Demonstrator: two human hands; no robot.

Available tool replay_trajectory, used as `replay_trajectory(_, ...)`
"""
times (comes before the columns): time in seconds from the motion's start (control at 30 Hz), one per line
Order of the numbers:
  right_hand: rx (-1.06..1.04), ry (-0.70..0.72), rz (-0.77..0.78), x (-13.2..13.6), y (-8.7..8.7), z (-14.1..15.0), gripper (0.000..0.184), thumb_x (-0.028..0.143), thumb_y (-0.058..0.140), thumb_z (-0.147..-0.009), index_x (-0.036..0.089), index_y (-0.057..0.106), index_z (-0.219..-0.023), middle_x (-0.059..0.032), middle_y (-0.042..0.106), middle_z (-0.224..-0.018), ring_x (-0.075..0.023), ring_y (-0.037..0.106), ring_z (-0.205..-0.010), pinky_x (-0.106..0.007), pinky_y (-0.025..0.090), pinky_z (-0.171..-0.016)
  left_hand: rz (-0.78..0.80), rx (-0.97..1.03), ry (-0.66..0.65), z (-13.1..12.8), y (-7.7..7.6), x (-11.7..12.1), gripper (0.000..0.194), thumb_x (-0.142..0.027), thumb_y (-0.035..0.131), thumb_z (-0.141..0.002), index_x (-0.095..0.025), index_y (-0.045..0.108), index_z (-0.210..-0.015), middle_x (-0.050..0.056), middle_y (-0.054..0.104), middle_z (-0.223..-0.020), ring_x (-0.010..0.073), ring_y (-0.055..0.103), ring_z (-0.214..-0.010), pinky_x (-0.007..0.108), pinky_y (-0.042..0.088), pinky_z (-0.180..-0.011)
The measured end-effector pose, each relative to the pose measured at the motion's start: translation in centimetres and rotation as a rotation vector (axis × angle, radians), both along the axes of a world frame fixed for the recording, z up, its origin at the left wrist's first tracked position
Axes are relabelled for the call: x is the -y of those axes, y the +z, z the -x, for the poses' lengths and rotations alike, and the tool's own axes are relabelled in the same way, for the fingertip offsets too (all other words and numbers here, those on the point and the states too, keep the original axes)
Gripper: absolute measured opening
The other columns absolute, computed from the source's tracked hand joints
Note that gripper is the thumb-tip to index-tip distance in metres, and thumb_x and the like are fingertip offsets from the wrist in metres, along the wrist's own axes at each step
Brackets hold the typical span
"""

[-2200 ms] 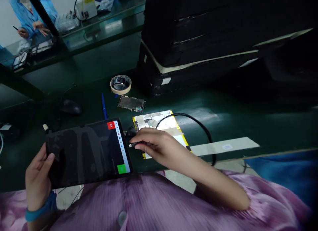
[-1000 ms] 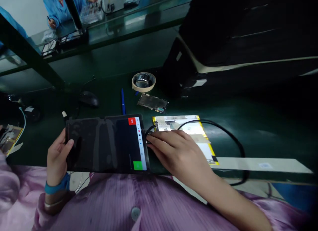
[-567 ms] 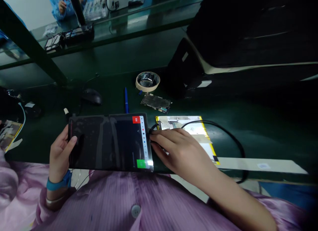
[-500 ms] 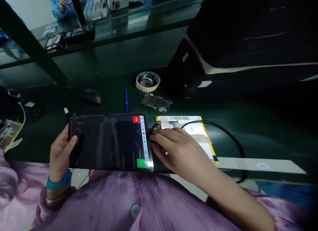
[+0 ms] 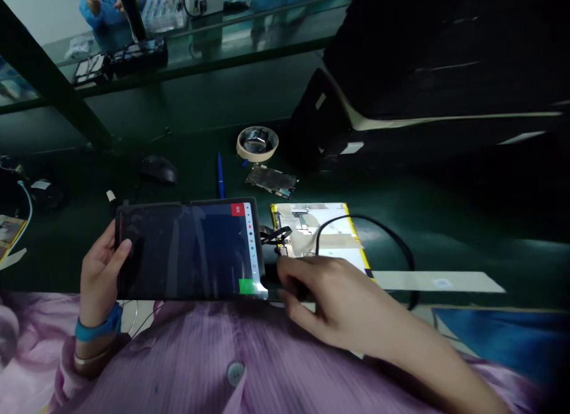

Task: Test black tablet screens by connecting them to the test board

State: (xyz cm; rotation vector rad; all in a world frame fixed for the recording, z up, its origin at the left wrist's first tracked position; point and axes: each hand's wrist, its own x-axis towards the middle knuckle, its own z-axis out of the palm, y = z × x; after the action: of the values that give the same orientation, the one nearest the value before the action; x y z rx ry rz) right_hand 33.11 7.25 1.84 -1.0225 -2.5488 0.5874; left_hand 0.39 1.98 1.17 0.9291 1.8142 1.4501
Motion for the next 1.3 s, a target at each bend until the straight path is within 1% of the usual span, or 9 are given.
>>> replay_trajectory(0.1, 0.008, -0.143, -0.047, 1.4, -0.3, 0.7, 0.036, 0.039, 0.050, -0.093, 0.021, 0.041, -0.063, 0.0034, 0.045, -0.048, -0.0111, 0.041, -0.040, -0.026, 0.024, -0.044, 0.017, -0.002, 0.034, -0.2, 0.2, 0.0, 0.056, -0.034, 0.078, -0.079, -0.026, 0.063, -0.132, 0.002, 0.066, -0.133, 0.0235, 0.056, -0.129, 0.033, 0.044, -0.112)
replay_trajectory(0.2, 0.034, -0.238, -0.156, 2.0, -0.9, 1.5, 0.044, 0.046, 0.045, -0.097, 0.020, 0.043, -0.061, 0.0009, 0.046, -0.049, -0.0124, 0.042, -0.042, -0.028, 0.023, -0.047, 0.035, -0.029, 0.074, -0.4, 0.4, -0.1, 0.054, -0.035, 0.079, -0.078, -0.028, 0.065, -0.129, 0.000, 0.067, -0.132, 0.0243, 0.055, -0.130, 0.033, 0.046, -0.110)
replay_trajectory(0.5, 0.099, -0.217, 0.324, 2.2, 0.1, -3.3, 0.034, 0.030, 0.037, -0.101, 0.021, 0.054, -0.073, 0.0007, 0.058, -0.057, -0.0151, 0.056, -0.046, -0.026, 0.034, -0.046, 0.087, -0.044, 0.105, -0.6, 0.6, -0.1, 0.052, -0.036, 0.077, -0.078, -0.030, 0.065, -0.128, -0.003, 0.065, -0.134, 0.0248, 0.052, -0.134, 0.036, 0.042, -0.114)
replay_trajectory(0.57, 0.107, -0.284, 0.275, 1.9, -0.3, -3.8, 0.029, 0.030, 0.041, -0.101, 0.021, 0.055, -0.076, 0.0004, 0.061, -0.060, -0.0158, 0.059, -0.048, -0.026, 0.035, -0.045, 0.089, -0.035, 0.109, -0.6, 0.6, -0.2, 0.053, -0.037, 0.077, -0.077, -0.031, 0.065, -0.128, -0.003, 0.066, -0.132, 0.0248, 0.054, -0.132, 0.037, 0.043, -0.114)
replay_trajectory(0.7, 0.036, -0.439, -0.007, 1.2, -1.1, -3.0, 0.016, 0.026, 0.045, -0.098, 0.020, 0.057, -0.089, -0.0010, 0.067, -0.066, -0.0167, 0.061, -0.049, -0.026, 0.039, -0.044, 0.084, -0.009, 0.102, -0.6, 0.6, -0.2, 0.054, -0.039, 0.078, -0.077, -0.031, 0.065, -0.129, -0.002, 0.069, -0.127, 0.0244, 0.061, -0.124, 0.037, 0.044, -0.112)
replay_trajectory(0.83, -0.209, -0.290, -0.140, 1.2, -0.7, -0.7, 0.012, 0.016, 0.048, -0.096, 0.020, 0.058, -0.098, -0.0040, 0.069, -0.078, -0.0174, 0.067, -0.065, -0.028, 0.052, -0.057, 0.042, 0.008, 0.057, -0.4, 0.3, -0.1, 0.053, -0.038, 0.076, -0.080, -0.028, 0.064, -0.131, 0.000, 0.069, -0.128, 0.0228, 0.061, -0.123, 0.034, 0.043, -0.113)
replay_trajectory(1.03, -0.422, 0.134, -0.206, 1.4, 0.0, 3.3, 0.032, 0.006, 0.049, -0.089, 0.020, 0.058, -0.116, -0.0078, 0.072, -0.095, -0.0222, 0.070, -0.089, -0.036, 0.059, -0.076, -0.049, 0.022, 0.001, 0.3, -0.9, 0.0, 0.050, -0.042, 0.072, -0.083, -0.022, 0.066, -0.128, 0.006, 0.071, -0.122, 0.0256, 0.065, -0.116, 0.036, 0.052, -0.102)
replay_trajectory(1.17, -0.396, 0.327, -0.115, 1.3, -0.5, 5.6, 0.037, 0.007, 0.044, -0.086, 0.017, 0.053, -0.120, -0.0113, 0.070, -0.115, -0.0245, 0.060, -0.122, -0.041, 0.055, -0.095, -0.076, 0.035, -0.029, 0.7, -1.3, 0.0, 0.049, -0.044, 0.070, -0.084, -0.021, 0.066, -0.127, 0.008, 0.072, -0.119, 0.0259, 0.066, -0.113, 0.036, 0.053, -0.098)
replay_trajectory(1.3, -0.340, 0.434, -0.059, 1.4, -0.6, 7.3, 0.031, 0.009, 0.042, -0.085, 0.016, 0.051, -0.115, -0.0136, 0.067, -0.123, -0.0259, 0.049, -0.134, -0.050, 0.045, -0.108, -0.079, 0.023, -0.059, 0.7, -1.3, 0.0, 0.047, -0.046, 0.067, -0.087, -0.022, 0.066, -0.126, 0.006, 0.072, -0.118, 0.0263, 0.064, -0.117, 0.037, 0.050, -0.103)
